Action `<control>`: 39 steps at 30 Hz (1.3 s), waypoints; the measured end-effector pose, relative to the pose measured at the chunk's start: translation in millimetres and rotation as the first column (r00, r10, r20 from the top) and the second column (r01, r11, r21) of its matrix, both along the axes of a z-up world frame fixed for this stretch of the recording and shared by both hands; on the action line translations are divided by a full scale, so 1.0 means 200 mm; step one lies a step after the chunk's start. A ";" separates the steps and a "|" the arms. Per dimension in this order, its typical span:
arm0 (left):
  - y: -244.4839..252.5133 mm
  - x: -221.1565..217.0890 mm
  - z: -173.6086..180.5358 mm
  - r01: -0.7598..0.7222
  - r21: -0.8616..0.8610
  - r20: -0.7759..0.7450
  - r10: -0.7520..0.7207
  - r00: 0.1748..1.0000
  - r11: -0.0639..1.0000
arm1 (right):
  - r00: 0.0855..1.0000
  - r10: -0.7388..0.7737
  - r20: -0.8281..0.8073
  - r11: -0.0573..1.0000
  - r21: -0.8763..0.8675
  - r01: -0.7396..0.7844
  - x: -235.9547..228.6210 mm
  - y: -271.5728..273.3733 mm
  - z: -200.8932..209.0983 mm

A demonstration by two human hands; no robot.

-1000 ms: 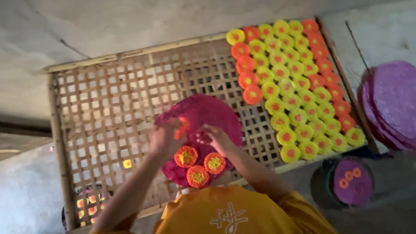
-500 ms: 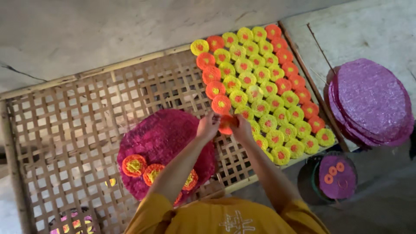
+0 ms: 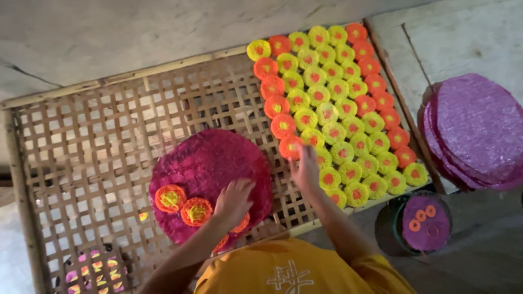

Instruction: The person places small yellow and orange paper circles onto large purple circular sheets, arranging them into patterns by hand, and then places the finished sheets onto a wooden grid structure.

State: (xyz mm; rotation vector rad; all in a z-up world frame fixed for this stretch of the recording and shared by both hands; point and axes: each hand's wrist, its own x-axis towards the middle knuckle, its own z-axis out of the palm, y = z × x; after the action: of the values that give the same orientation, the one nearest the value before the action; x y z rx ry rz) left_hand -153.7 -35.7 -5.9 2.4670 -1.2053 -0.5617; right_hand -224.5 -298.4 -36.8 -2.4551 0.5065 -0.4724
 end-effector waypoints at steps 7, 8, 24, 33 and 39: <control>0.34 -0.13 -0.13 0.115 0.210 0.078 -0.134 0.988 0.971 | 0.849 0.521 -0.086 0.850 0.137 -0.508 -0.41 0.63 -0.11; 0.35 -0.11 -0.14 0.195 0.241 0.061 -0.216 0.975 0.951 | 0.841 0.520 -0.150 0.851 0.179 -0.494 -0.43 0.68 -0.14; -0.20 -0.28 0.12 -0.266 -0.369 -0.617 -0.021 0.787 0.891 | 0.987 -0.161 -0.028 -0.186 0.983 -0.003 -0.59 0.46 -0.04; -0.66 0.00 -0.33 -0.377 -0.210 -0.607 0.183 0.774 0.902 | 0.995 -0.056 -0.087 0.558 0.823 0.103 -0.28 -0.03 -0.18; -0.77 -0.05 -0.26 -0.293 -0.255 -0.269 0.223 0.937 0.921 | 0.976 -0.180 -0.119 0.937 0.281 0.207 -0.23 -0.08 -0.11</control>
State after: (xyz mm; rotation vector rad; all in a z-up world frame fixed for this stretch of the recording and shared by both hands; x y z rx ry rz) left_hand -164.3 -189.5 -56.9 2.1886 -0.7874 -0.5388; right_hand -269.7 -314.7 -58.9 -2.1591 0.8029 -0.3361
